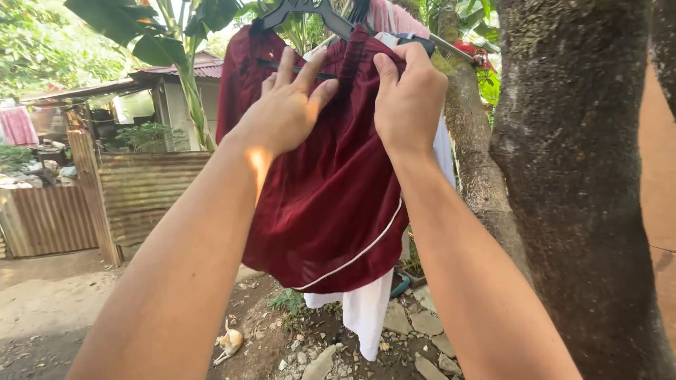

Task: Hanging wet clothes on hangers and placing them on a laundry line outdoors.

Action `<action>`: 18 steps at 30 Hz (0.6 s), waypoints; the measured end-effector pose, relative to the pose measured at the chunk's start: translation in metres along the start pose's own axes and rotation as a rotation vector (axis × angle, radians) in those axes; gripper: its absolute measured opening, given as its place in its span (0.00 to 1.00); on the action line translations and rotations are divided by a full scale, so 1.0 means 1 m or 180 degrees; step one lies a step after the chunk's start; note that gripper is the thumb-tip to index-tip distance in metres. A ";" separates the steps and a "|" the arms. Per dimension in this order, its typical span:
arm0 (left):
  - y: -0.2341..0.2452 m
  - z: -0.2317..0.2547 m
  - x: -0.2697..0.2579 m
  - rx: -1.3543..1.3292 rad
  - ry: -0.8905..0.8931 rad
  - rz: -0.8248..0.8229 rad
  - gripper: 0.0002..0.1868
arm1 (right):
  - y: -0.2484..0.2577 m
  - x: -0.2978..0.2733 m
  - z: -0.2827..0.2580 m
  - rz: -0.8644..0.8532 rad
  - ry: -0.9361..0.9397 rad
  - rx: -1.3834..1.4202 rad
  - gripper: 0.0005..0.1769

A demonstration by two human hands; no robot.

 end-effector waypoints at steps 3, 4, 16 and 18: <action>-0.019 -0.011 0.003 -0.0121 -0.0090 0.0042 0.25 | -0.026 -0.001 0.013 -0.0035 -0.0016 0.0013 0.09; -0.030 -0.011 0.004 0.0158 -0.0411 0.0135 0.26 | -0.033 0.000 0.018 -0.0048 -0.0002 0.0015 0.09; -0.076 -0.011 0.012 0.0341 -0.0675 -0.0064 0.26 | -0.044 0.006 0.082 -0.0296 -0.0184 -0.0927 0.11; -0.056 0.002 0.008 -0.0667 0.0221 -0.0303 0.30 | -0.037 0.007 0.094 -0.0321 0.0049 -0.1024 0.12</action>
Point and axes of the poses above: each hand's wrist, its own x-axis towards the middle knuckle, its own y-axis out of the back of the hand, z = x × y, the point moved 4 cm from there along x, towards the middle knuckle, and after that the axes turned 7 degrees about z, right-handed, at the moved point
